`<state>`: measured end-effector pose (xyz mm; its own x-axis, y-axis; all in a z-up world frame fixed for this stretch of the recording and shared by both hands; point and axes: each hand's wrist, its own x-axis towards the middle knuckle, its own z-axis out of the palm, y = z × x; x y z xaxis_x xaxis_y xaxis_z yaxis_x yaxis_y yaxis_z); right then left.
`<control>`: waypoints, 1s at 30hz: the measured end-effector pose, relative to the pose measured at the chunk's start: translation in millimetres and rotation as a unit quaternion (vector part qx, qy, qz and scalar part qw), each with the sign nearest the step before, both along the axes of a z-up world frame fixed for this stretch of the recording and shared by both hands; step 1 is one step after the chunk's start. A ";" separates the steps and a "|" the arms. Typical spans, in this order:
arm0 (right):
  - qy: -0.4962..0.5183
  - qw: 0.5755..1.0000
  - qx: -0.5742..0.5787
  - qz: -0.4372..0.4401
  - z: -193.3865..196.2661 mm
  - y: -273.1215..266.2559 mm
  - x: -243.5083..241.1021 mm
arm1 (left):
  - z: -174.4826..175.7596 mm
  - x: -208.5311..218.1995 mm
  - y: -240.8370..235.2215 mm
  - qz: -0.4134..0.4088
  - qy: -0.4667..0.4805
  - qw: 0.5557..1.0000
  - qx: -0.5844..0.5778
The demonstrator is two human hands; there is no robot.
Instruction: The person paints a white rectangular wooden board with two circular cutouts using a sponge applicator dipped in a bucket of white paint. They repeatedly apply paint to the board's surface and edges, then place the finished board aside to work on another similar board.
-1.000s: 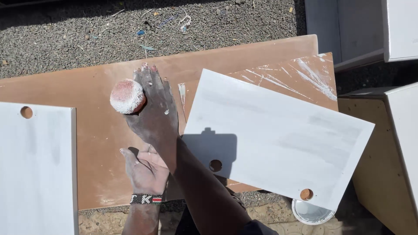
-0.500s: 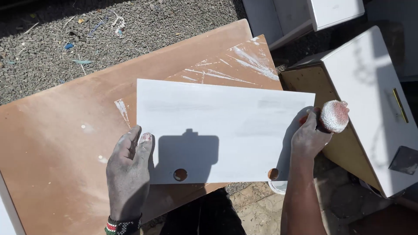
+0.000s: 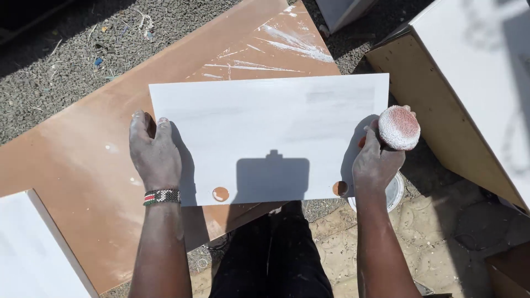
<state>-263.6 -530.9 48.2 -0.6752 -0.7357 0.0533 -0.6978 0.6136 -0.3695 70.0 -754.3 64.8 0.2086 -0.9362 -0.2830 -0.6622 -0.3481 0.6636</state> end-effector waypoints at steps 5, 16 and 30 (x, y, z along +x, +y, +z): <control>-0.401 0.914 -0.035 -0.047 9.6 -34.1 87.2 | 37.6 -10.7 13.9 0.020 0.004 0.999 -0.028; -0.351 0.936 -0.037 0.012 3.0 -129.3 190.2 | 64.0 59.6 86.2 0.035 0.125 0.980 0.151; -0.442 0.889 -0.079 0.090 15.7 -126.4 228.3 | 11.8 65.3 95.4 0.131 0.210 0.950 0.192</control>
